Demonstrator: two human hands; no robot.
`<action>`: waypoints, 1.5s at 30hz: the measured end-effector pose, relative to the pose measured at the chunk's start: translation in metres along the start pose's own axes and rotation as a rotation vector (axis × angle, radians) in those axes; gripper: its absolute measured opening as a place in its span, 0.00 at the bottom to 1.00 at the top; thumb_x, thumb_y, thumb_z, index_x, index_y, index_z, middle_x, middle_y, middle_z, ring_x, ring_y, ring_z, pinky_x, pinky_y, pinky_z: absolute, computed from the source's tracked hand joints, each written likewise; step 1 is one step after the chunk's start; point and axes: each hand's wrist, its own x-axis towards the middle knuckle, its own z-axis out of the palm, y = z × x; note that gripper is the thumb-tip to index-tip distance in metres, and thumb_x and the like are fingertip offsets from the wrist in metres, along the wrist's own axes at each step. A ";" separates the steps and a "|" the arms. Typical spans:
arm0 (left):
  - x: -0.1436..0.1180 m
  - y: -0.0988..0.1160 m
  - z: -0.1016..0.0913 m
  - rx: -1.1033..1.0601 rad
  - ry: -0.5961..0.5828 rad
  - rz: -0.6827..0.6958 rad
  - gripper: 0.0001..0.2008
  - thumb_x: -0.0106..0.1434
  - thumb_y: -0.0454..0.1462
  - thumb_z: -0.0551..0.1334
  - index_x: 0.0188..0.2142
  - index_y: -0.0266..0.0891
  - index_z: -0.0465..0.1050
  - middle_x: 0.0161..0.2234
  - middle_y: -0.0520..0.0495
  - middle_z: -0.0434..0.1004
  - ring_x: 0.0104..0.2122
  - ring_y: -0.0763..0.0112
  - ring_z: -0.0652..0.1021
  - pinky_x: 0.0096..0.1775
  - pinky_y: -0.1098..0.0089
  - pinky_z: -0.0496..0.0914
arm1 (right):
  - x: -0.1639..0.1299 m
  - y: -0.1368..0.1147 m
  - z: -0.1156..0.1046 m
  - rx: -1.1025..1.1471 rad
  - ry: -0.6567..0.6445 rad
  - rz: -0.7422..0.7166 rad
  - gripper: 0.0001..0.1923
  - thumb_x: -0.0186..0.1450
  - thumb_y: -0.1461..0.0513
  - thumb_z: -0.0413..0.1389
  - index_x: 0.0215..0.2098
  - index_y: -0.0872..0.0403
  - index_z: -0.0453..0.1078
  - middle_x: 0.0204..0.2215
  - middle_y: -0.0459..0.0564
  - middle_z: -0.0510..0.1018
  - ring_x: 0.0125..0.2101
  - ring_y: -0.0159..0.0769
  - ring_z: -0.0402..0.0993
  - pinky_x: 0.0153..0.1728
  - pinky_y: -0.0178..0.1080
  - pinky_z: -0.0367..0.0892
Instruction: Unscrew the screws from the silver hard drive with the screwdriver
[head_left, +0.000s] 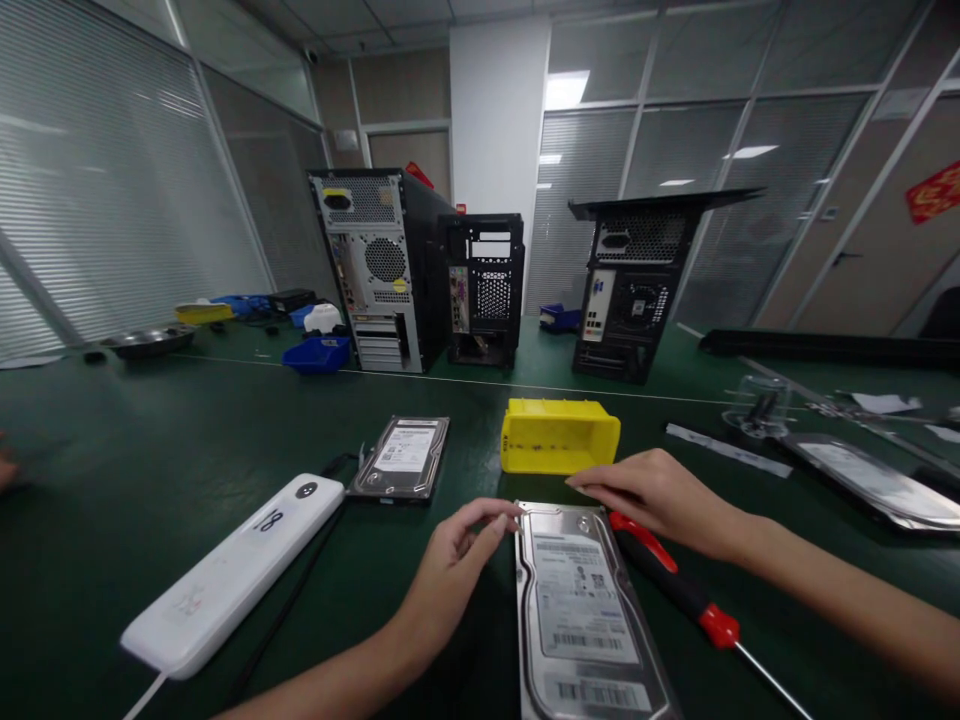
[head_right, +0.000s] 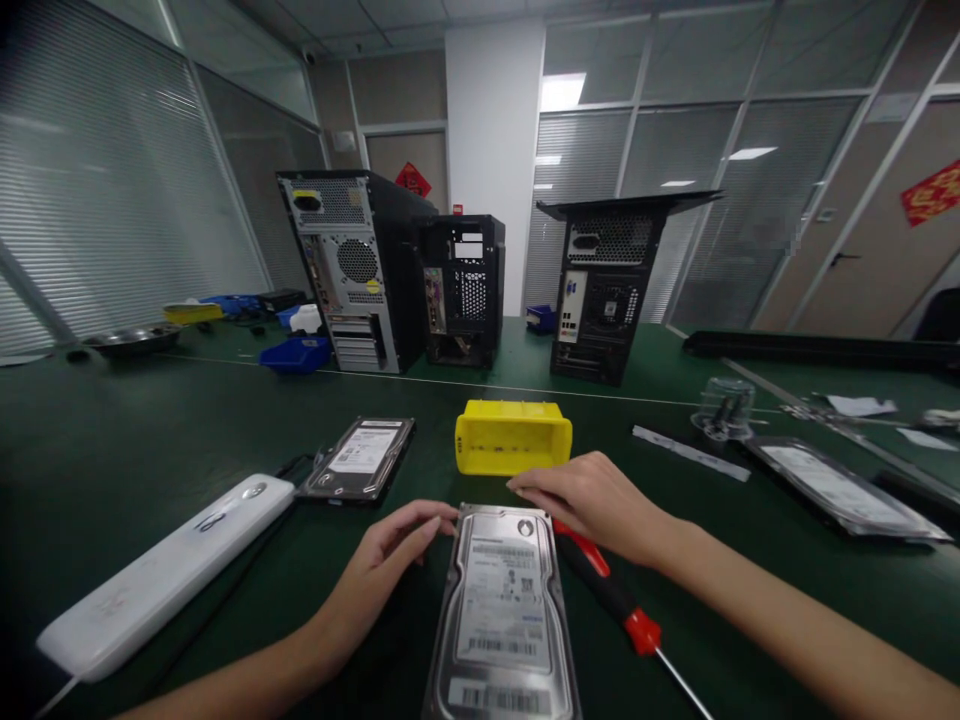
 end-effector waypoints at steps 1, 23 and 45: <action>-0.001 0.000 0.000 0.016 0.001 0.007 0.16 0.63 0.45 0.57 0.44 0.38 0.73 0.41 0.45 0.76 0.41 0.63 0.73 0.40 0.69 0.66 | -0.010 -0.005 -0.004 0.035 -0.004 -0.024 0.16 0.70 0.61 0.47 0.51 0.51 0.71 0.40 0.49 0.82 0.34 0.30 0.79 0.35 0.33 0.70; 0.004 0.025 0.028 0.615 -0.293 0.259 0.59 0.35 0.58 0.71 0.64 0.45 0.52 0.65 0.37 0.43 0.63 0.36 0.45 0.58 0.37 0.43 | -0.082 -0.043 0.024 -0.377 0.045 -0.030 0.14 0.70 0.64 0.46 0.51 0.54 0.68 0.26 0.45 0.80 0.20 0.31 0.71 0.22 0.36 0.57; 0.008 0.025 0.024 0.623 -0.335 0.488 0.22 0.60 0.47 0.61 0.53 0.47 0.66 0.54 0.46 0.67 0.58 0.58 0.63 0.62 0.47 0.41 | -0.092 -0.051 0.032 -0.292 0.064 0.068 0.19 0.69 0.65 0.46 0.56 0.52 0.66 0.29 0.46 0.81 0.22 0.32 0.71 0.23 0.37 0.56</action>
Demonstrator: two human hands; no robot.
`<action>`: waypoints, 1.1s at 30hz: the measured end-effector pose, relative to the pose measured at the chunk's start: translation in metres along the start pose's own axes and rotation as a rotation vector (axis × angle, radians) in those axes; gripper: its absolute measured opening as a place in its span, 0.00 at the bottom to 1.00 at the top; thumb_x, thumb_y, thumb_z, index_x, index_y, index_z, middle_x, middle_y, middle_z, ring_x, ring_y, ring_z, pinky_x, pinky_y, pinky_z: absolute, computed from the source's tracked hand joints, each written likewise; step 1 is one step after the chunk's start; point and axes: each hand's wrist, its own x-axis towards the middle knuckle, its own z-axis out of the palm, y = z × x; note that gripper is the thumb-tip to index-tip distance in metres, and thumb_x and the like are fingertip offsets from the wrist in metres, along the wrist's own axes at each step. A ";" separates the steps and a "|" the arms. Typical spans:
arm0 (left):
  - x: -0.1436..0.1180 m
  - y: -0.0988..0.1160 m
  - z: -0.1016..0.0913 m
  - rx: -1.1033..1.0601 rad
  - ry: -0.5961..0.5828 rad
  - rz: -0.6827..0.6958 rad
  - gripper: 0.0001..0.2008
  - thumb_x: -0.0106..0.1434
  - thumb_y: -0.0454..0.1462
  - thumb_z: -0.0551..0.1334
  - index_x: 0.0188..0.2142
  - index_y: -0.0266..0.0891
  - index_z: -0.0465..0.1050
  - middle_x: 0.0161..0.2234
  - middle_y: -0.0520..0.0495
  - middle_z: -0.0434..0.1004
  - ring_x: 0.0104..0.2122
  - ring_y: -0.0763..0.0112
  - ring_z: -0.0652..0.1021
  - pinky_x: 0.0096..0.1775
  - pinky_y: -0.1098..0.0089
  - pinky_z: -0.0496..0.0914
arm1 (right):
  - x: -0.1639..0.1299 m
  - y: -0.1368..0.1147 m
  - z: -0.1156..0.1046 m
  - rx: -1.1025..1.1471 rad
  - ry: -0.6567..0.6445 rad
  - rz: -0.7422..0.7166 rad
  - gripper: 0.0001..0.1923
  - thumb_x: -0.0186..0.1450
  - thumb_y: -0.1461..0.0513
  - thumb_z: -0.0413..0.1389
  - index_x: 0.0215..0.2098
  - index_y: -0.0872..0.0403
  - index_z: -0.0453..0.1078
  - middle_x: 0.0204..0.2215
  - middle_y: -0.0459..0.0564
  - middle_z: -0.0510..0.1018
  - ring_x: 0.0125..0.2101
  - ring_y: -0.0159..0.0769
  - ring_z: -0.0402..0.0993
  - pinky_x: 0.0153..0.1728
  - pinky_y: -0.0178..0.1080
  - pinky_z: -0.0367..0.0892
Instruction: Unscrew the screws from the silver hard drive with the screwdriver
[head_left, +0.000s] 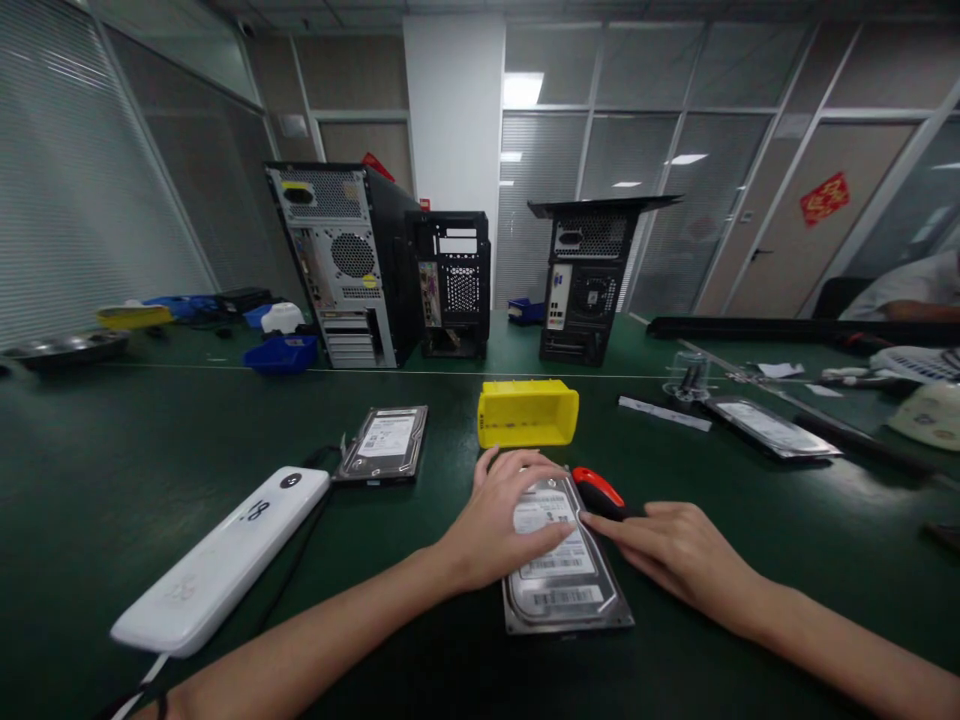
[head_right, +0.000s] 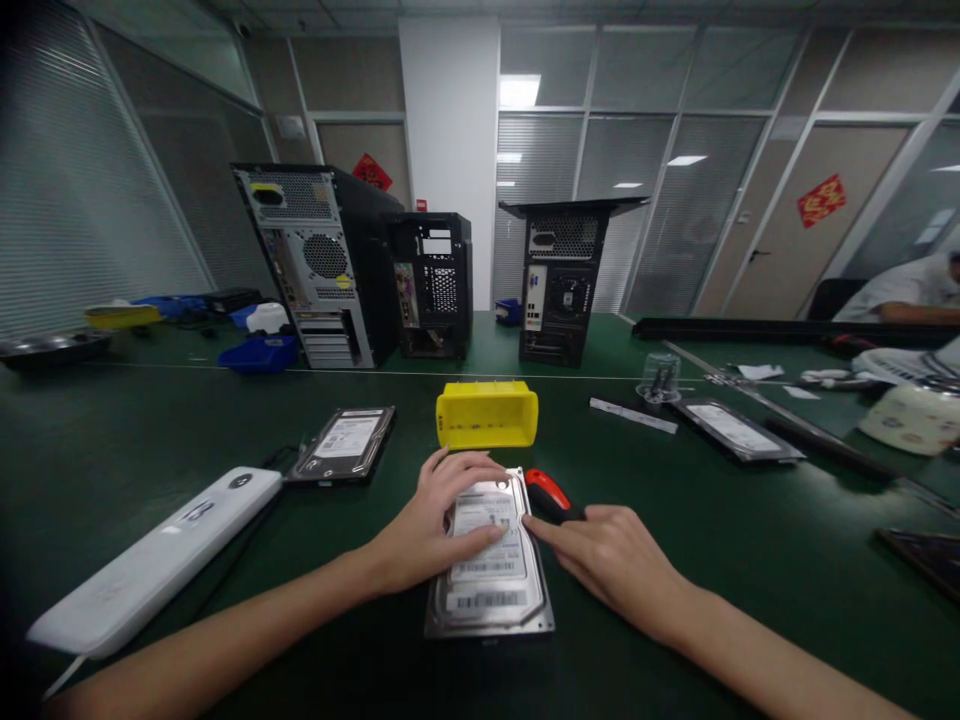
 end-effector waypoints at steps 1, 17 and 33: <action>0.001 0.000 0.001 0.032 -0.023 0.024 0.20 0.60 0.47 0.62 0.51 0.47 0.68 0.53 0.48 0.68 0.57 0.58 0.64 0.62 0.47 0.40 | 0.000 0.000 -0.001 0.044 -0.012 0.034 0.19 0.68 0.66 0.46 0.56 0.51 0.66 0.32 0.46 0.82 0.24 0.32 0.73 0.24 0.37 0.58; 0.029 -0.001 0.013 0.228 -0.152 0.178 0.15 0.61 0.48 0.61 0.44 0.48 0.75 0.51 0.48 0.69 0.56 0.61 0.67 0.61 0.42 0.34 | 0.000 0.003 -0.010 0.408 -0.057 0.355 0.19 0.68 0.64 0.46 0.54 0.46 0.70 0.43 0.45 0.82 0.38 0.35 0.79 0.37 0.38 0.70; 0.025 0.006 0.009 0.497 -0.135 0.316 0.17 0.64 0.49 0.56 0.46 0.44 0.74 0.47 0.45 0.69 0.53 0.59 0.67 0.62 0.45 0.39 | 0.008 -0.012 -0.005 -0.008 -0.022 0.214 0.11 0.66 0.65 0.52 0.40 0.50 0.75 0.31 0.46 0.78 0.30 0.36 0.75 0.29 0.38 0.58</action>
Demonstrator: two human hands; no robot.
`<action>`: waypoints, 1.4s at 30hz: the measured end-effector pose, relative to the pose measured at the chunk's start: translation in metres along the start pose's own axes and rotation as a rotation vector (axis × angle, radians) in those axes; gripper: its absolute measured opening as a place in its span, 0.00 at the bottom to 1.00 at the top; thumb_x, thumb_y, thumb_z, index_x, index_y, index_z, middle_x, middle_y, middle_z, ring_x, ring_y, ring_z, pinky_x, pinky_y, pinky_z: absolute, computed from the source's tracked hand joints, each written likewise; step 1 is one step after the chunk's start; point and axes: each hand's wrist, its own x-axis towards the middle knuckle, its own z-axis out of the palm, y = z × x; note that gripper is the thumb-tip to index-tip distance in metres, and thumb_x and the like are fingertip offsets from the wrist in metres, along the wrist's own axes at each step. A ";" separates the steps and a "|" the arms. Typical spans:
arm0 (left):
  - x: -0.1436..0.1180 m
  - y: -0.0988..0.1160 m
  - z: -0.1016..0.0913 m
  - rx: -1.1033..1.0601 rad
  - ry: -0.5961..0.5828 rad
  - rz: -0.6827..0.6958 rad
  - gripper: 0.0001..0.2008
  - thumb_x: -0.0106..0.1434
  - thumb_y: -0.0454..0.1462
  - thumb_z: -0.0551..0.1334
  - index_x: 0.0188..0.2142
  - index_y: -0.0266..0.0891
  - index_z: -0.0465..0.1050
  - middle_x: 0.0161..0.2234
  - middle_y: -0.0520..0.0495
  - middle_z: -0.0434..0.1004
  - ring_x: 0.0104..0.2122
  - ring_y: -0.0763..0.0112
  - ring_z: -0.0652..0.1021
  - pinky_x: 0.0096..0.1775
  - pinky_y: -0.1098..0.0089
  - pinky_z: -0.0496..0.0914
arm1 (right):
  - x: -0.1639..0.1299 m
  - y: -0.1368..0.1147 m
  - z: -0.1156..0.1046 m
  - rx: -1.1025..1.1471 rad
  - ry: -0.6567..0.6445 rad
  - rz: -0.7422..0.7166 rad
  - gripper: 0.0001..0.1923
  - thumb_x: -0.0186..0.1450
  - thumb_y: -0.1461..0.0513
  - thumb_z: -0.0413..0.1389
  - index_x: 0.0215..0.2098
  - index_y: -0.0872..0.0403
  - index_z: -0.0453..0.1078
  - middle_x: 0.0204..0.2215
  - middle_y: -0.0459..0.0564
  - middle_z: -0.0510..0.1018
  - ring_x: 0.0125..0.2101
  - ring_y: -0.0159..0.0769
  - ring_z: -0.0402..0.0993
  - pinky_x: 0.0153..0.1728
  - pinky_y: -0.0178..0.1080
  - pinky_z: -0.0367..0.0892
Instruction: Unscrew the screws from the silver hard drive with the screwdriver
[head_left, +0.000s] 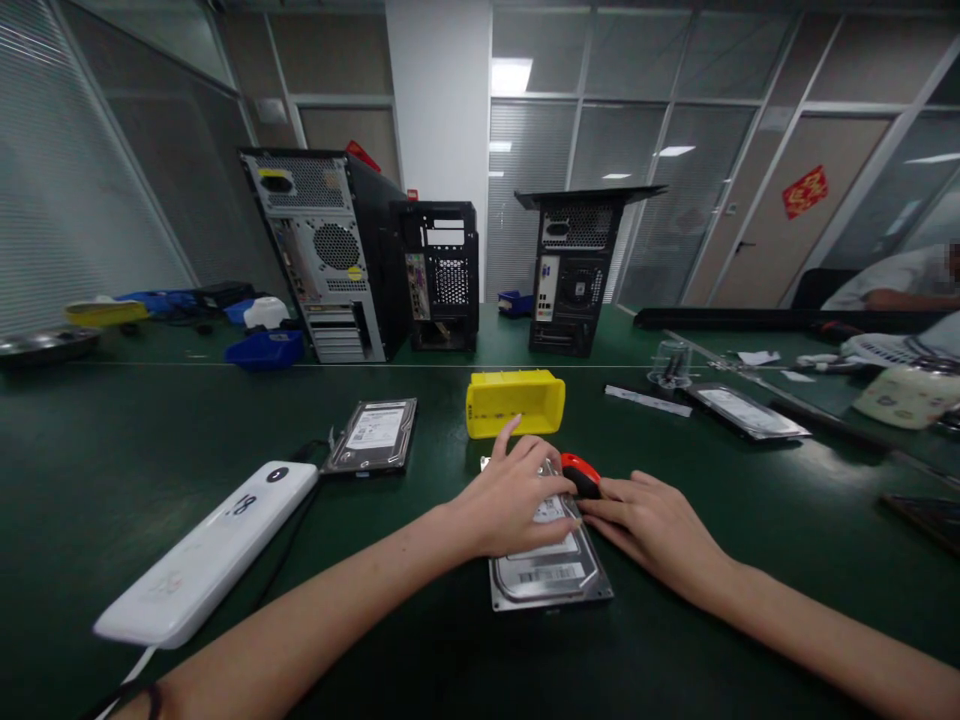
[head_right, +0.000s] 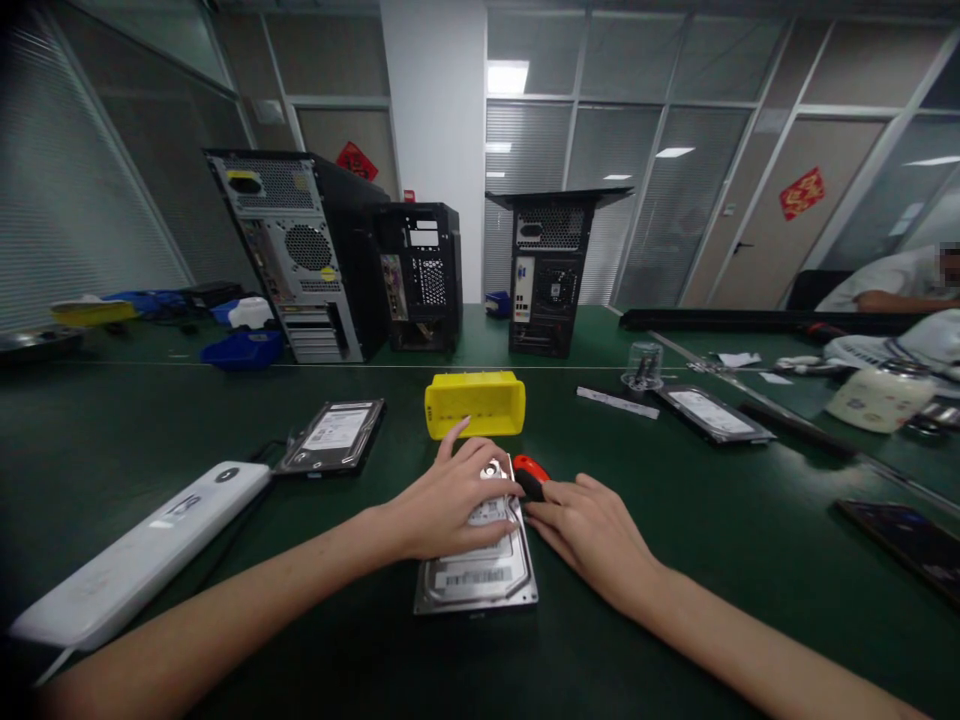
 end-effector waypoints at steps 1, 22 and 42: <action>0.000 0.000 0.000 0.000 0.001 -0.002 0.18 0.64 0.49 0.55 0.47 0.44 0.73 0.47 0.45 0.68 0.53 0.59 0.67 0.62 0.45 0.39 | 0.001 0.000 0.001 -0.002 0.003 -0.001 0.11 0.66 0.65 0.52 0.40 0.50 0.75 0.31 0.46 0.78 0.29 0.36 0.74 0.29 0.38 0.57; -0.001 0.000 0.002 0.073 0.038 0.032 0.19 0.65 0.50 0.55 0.46 0.43 0.73 0.45 0.45 0.68 0.52 0.60 0.66 0.62 0.48 0.41 | 0.006 0.002 -0.008 0.383 0.010 0.319 0.14 0.66 0.55 0.51 0.37 0.46 0.80 0.20 0.46 0.70 0.23 0.33 0.67 0.26 0.37 0.60; -0.007 0.002 0.004 0.121 0.094 0.000 0.23 0.62 0.52 0.56 0.49 0.40 0.69 0.50 0.43 0.67 0.55 0.58 0.64 0.62 0.50 0.40 | 0.022 -0.008 -0.021 0.171 -0.091 0.211 0.12 0.66 0.60 0.51 0.34 0.49 0.78 0.32 0.47 0.81 0.29 0.35 0.72 0.34 0.42 0.54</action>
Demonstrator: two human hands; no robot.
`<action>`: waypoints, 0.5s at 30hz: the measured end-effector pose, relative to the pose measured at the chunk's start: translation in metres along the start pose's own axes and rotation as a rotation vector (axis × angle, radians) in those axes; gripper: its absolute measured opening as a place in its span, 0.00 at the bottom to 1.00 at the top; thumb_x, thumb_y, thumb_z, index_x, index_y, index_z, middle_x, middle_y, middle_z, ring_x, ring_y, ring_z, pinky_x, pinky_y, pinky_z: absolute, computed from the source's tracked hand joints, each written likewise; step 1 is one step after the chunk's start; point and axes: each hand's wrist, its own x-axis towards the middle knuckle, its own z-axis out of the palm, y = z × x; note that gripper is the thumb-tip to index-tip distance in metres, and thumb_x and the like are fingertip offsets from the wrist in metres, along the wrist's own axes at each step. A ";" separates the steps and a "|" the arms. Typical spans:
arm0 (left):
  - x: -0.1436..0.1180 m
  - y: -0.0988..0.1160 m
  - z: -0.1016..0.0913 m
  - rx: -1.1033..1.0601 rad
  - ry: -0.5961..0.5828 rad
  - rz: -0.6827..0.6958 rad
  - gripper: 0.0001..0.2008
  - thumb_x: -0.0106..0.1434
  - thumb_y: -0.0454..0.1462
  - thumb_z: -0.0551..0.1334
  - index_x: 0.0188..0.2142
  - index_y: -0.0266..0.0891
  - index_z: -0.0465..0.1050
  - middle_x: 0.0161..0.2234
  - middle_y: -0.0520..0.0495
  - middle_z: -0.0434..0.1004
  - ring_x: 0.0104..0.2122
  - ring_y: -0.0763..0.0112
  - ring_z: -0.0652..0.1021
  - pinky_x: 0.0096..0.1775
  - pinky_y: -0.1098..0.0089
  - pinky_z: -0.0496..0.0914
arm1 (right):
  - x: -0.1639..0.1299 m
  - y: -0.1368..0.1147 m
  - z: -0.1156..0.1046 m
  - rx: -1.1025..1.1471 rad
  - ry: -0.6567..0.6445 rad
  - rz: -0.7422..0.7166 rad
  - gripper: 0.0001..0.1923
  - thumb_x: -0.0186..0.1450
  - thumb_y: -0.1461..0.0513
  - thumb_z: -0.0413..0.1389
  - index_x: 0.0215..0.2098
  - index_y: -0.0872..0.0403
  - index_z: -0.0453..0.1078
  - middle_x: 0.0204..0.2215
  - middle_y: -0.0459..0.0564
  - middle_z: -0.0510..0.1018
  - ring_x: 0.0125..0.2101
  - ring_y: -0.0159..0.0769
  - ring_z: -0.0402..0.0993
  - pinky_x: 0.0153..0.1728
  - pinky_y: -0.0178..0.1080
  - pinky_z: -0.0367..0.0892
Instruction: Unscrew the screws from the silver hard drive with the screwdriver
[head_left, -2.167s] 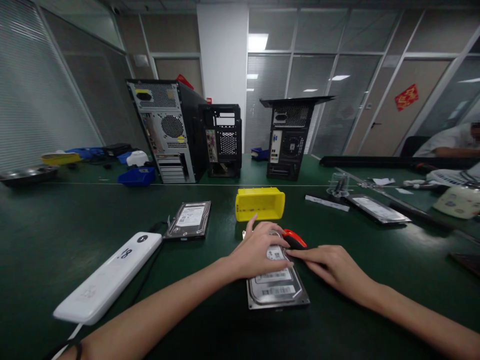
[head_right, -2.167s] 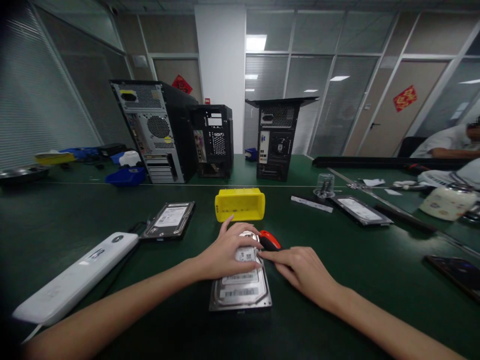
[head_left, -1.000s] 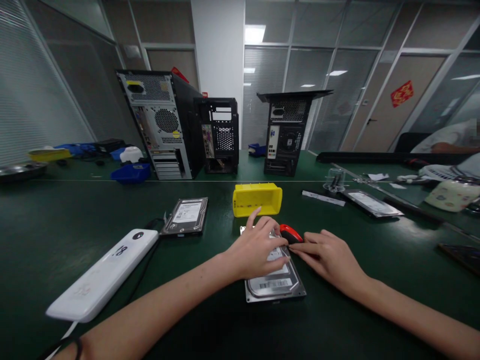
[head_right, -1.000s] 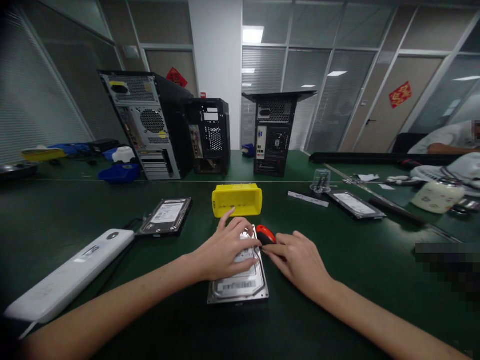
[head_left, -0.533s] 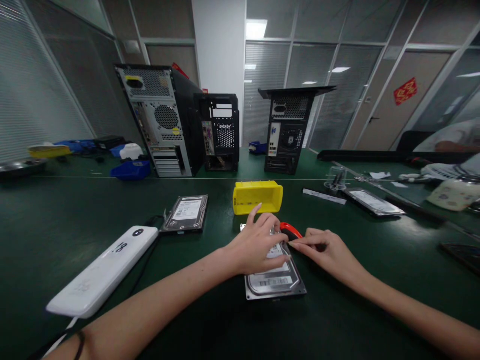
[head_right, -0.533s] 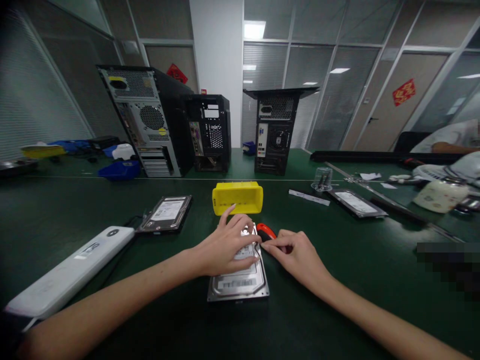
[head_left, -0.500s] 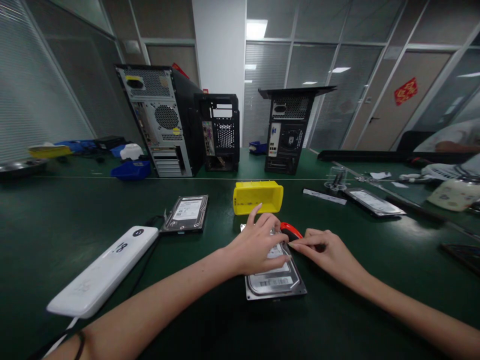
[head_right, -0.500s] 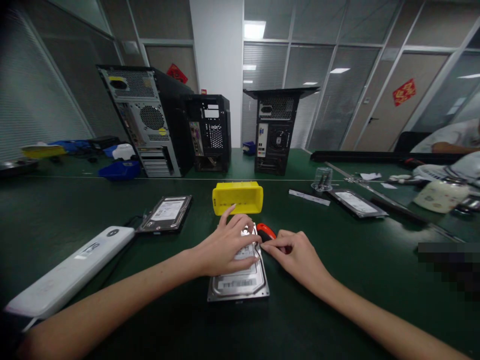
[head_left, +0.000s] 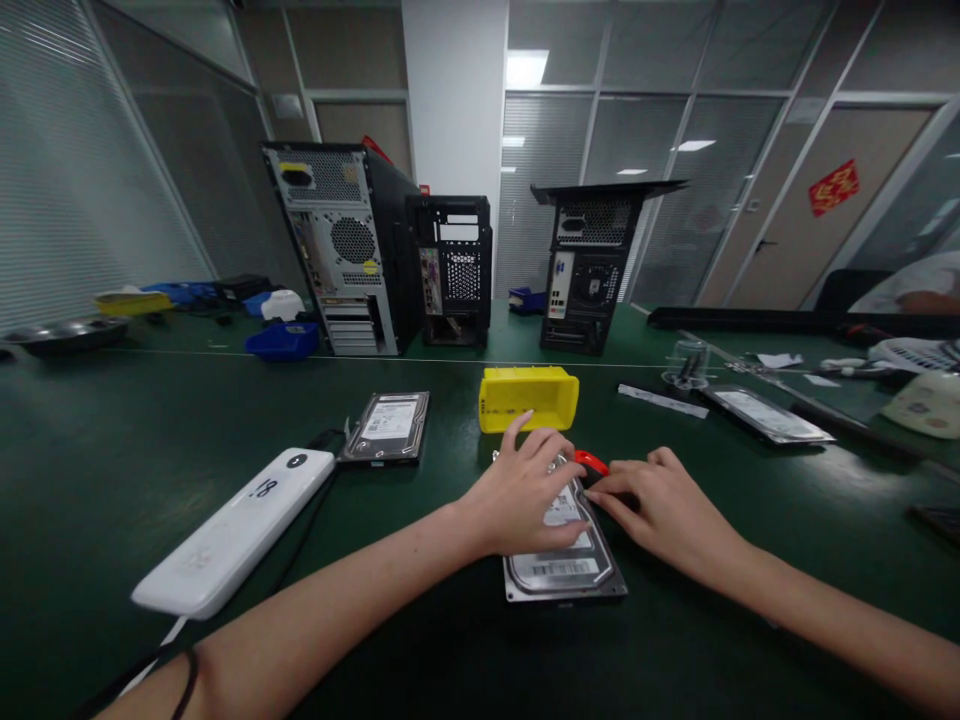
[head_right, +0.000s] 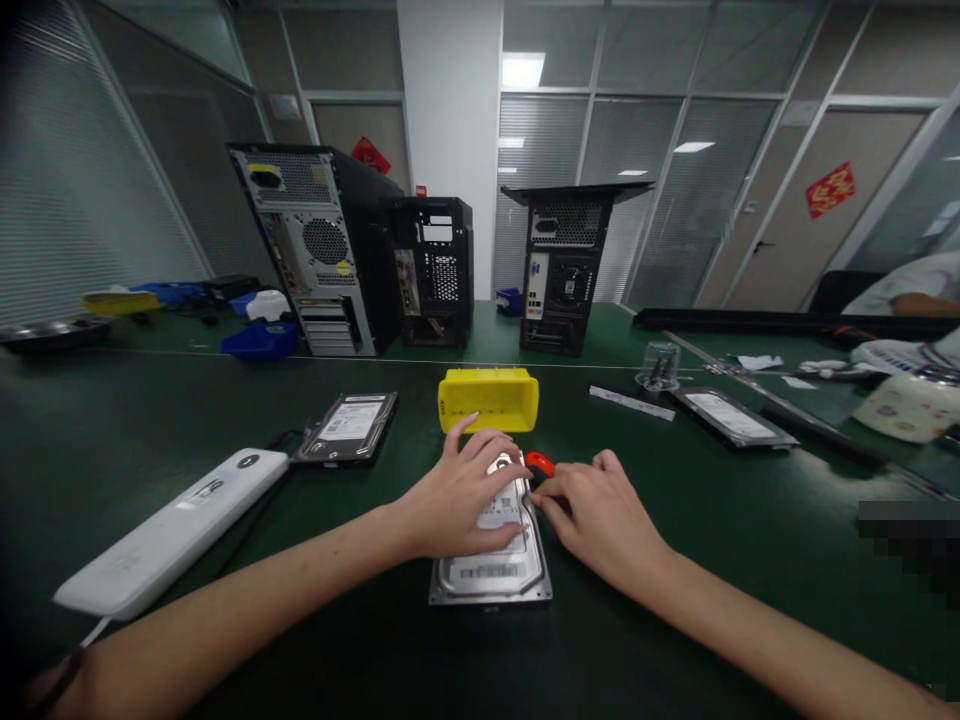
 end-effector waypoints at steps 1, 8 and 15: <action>0.000 0.000 0.000 0.009 0.004 0.005 0.22 0.62 0.51 0.56 0.47 0.40 0.70 0.50 0.43 0.68 0.55 0.58 0.64 0.62 0.49 0.40 | 0.000 -0.001 0.001 -0.006 -0.002 -0.008 0.12 0.66 0.61 0.51 0.33 0.49 0.78 0.32 0.47 0.81 0.29 0.36 0.72 0.34 0.42 0.54; -0.001 -0.001 0.001 0.033 0.027 0.051 0.20 0.62 0.50 0.55 0.45 0.40 0.73 0.49 0.44 0.69 0.54 0.58 0.65 0.61 0.49 0.41 | 0.004 -0.013 -0.001 -0.128 -0.051 -0.032 0.15 0.67 0.63 0.49 0.31 0.52 0.77 0.29 0.49 0.82 0.28 0.38 0.73 0.36 0.45 0.54; -0.002 -0.001 0.001 0.048 0.045 0.076 0.18 0.64 0.49 0.54 0.43 0.41 0.75 0.49 0.45 0.69 0.54 0.58 0.65 0.60 0.49 0.44 | 0.003 -0.011 -0.002 -0.185 -0.027 -0.144 0.14 0.66 0.63 0.49 0.29 0.53 0.76 0.29 0.51 0.81 0.29 0.40 0.75 0.36 0.46 0.55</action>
